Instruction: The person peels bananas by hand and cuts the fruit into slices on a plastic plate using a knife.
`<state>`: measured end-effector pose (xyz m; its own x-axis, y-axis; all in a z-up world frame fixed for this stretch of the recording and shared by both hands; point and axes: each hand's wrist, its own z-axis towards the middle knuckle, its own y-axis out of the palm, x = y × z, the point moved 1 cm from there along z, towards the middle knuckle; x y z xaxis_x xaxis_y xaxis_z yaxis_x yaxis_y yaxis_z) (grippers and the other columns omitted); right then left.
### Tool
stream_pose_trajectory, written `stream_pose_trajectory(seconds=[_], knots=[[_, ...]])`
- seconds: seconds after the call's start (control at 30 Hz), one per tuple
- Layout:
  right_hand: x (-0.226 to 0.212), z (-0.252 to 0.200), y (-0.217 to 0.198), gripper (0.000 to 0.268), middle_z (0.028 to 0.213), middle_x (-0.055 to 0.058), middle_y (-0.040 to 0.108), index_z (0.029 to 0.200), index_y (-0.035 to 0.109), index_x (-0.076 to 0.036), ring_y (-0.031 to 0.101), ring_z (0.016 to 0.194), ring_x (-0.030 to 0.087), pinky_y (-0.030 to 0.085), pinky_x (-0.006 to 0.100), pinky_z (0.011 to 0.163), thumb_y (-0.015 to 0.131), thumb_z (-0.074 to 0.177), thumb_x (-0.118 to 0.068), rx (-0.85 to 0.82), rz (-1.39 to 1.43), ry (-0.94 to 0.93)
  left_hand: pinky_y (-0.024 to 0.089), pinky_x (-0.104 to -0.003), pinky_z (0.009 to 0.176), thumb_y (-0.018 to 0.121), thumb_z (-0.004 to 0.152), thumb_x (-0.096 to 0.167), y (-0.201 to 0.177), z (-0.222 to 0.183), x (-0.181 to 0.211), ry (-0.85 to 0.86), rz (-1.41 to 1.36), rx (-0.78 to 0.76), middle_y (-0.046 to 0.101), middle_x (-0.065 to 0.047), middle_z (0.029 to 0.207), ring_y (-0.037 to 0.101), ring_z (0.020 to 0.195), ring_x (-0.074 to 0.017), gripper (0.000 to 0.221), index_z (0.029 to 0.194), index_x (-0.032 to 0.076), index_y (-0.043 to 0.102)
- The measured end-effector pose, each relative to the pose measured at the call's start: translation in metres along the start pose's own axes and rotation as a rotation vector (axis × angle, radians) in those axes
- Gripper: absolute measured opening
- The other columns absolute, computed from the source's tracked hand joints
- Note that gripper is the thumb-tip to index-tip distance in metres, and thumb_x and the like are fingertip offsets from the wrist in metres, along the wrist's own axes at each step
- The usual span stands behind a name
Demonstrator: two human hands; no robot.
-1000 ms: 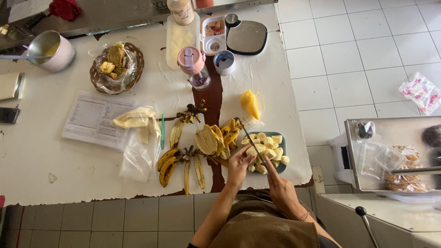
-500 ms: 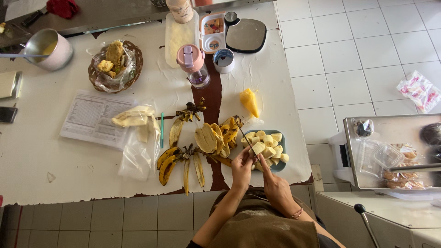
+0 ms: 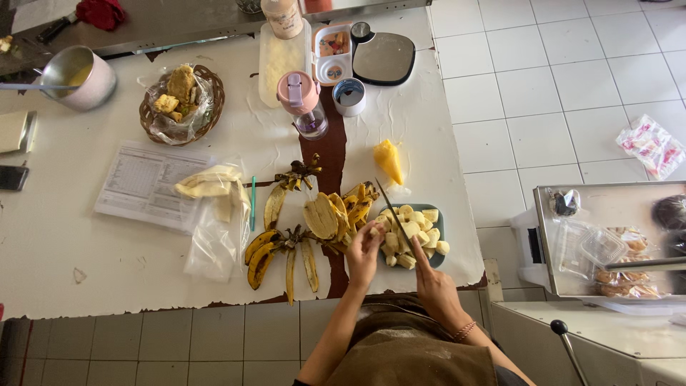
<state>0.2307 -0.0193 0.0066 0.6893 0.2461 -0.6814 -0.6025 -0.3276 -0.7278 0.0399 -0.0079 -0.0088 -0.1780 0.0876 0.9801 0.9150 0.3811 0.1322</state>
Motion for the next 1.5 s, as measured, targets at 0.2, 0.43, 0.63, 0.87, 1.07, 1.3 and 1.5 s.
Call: stream_pose_trajectory(seconds=[0.2, 0.43, 0.63, 0.87, 1.07, 1.3, 1.5], knots=[[0.007, 0.002, -0.014, 0.07, 0.048, 0.013, 0.059, 0.162, 0.016, -0.022, 0.049, 0.036, 0.018, 0.042, 0.038, 0.041, 0.049, 0.101, -0.014, -0.007, 0.015, 0.075, 0.06, -0.036, 0.095, 0.068, 0.098, 0.015, -0.011, -0.015, -0.001, 0.308, 0.414, 0.048, 0.076, -0.013, 0.121, 0.075, 0.11, -0.0227, 0.031, 0.126, 0.001, 0.064], [0.001, 0.005, -0.03, 0.075, 0.055, 0.003, 0.052, 0.164, 0.014, -0.027, 0.042, 0.04, 0.013, 0.042, 0.034, 0.038, 0.044, 0.098, -0.008, -0.159, 0.626, 0.271, 0.059, -0.041, 0.103, 0.074, 0.098, 0.02, -0.01, -0.012, -0.026, 0.736, 0.813, 0.068, 0.071, -0.011, 0.127, 0.069, 0.126, -0.0307, 0.038, 0.13, 0.002, 0.066], [-0.003, 0.007, -0.043, 0.063, 0.051, -0.001, 0.036, 0.162, 0.018, -0.027, 0.036, 0.033, 0.011, 0.038, 0.027, 0.031, 0.038, 0.102, -0.021, -0.276, 1.298, 0.488, 0.062, -0.034, 0.082, 0.07, 0.098, 0.016, -0.014, -0.006, -0.054, 0.571, 0.989, 0.027, 0.064, -0.015, 0.119, 0.065, 0.109, -0.028, 0.039, 0.136, 0.008, 0.067], [0.0, 0.009, -0.049, 0.067, 0.052, -0.001, 0.038, 0.162, 0.014, -0.027, 0.035, 0.033, 0.01, 0.035, 0.027, 0.028, 0.039, 0.101, -0.02, -0.256, 1.273, 0.38, 0.059, -0.036, 0.084, 0.066, 0.102, 0.018, -0.017, -0.014, -0.032, 0.706, 0.95, 0.126, 0.065, -0.015, 0.117, 0.065, 0.106, -0.0272, 0.045, 0.142, 0.002, 0.056], [-0.004, 0.006, -0.05, 0.068, 0.049, -0.002, 0.035, 0.162, 0.012, -0.028, 0.034, 0.031, 0.009, 0.035, 0.026, 0.027, 0.038, 0.1, -0.019, -0.276, 1.228, 0.383, 0.061, -0.035, 0.083, 0.064, 0.104, 0.013, -0.059, -0.017, -0.014, 0.627, 0.812, 0.25, 0.068, -0.014, 0.113, 0.068, 0.101, -0.0238, 0.033, 0.135, 0.002, 0.063], [-0.009, 0.009, -0.046, 0.068, 0.05, -0.002, 0.035, 0.163, 0.014, -0.027, 0.033, 0.031, 0.01, 0.034, 0.026, 0.028, 0.039, 0.1, -0.019, -0.343, 1.135, 0.362, 0.056, -0.041, 0.103, 0.063, 0.104, 0.017, -0.208, -0.016, -0.001, 0.546, 1.033, 0.821, 0.068, -0.01, 0.123, 0.064, 0.117, -0.0245, 0.028, 0.13, 0.008, 0.061], [-0.034, 0.018, -0.017, 0.08, 0.062, 0.002, 0.053, 0.161, 0.018, -0.028, 0.044, 0.042, 0.014, 0.04, 0.032, 0.035, 0.057, 0.092, -0.016, -0.498, 0.74, 0.221, 0.043, -0.051, 0.114, 0.075, 0.083, 0.02, -0.266, -0.032, 0.001, 0.429, 1.22, 0.529, 0.056, -0.015, 0.135, 0.051, 0.132, -0.031, 0.062, 0.138, 0.005, 0.049]])
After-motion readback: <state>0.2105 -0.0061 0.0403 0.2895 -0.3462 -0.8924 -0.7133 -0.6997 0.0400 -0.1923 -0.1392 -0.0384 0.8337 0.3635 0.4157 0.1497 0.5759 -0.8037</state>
